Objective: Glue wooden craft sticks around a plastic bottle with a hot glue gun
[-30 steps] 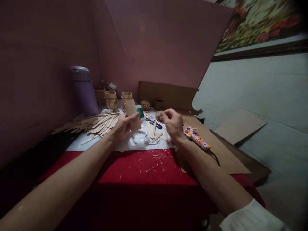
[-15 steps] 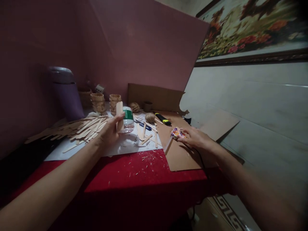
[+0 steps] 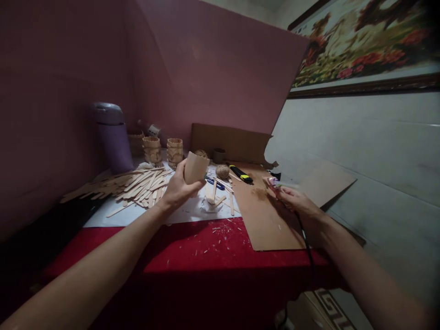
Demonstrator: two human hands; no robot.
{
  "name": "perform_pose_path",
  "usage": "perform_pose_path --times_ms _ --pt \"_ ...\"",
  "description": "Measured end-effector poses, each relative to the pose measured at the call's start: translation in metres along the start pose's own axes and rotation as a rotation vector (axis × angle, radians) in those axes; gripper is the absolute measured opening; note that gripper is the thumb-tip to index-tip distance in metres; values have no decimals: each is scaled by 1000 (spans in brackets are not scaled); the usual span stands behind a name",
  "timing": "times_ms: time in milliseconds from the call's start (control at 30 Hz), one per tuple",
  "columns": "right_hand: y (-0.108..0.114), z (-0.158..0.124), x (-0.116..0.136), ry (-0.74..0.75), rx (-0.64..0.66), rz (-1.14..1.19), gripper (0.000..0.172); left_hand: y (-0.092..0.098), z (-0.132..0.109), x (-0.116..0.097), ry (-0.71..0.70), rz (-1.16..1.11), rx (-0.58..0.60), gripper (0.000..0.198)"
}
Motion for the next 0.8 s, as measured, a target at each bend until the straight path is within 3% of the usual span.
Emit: perform_pose_path --times_ms 167,267,400,567,800 --pt "-18 -21 21 -46 -51 333 30 0 -8 -14 -307 441 -140 82" --pt "-40 -26 28 -62 11 404 31 0 -11 -19 -370 558 -192 78" --pt "-82 -26 31 -88 259 448 35 0 -12 -18 -309 566 -204 80" --pt "-125 -17 40 20 472 362 35 2 -9 -9 -117 520 -139 85" --pt "-144 -1 30 234 380 190 40 2 -12 -9 -16 603 -114 89"
Point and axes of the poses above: each hand's wrist, its own z-axis towards the middle knuckle, its own y-axis out of the back of the hand, x = y × z, the point moved 5 cm from there along z, towards the middle knuckle, and after that the axes turned 12 degrees about z, right-handed, at the moved point
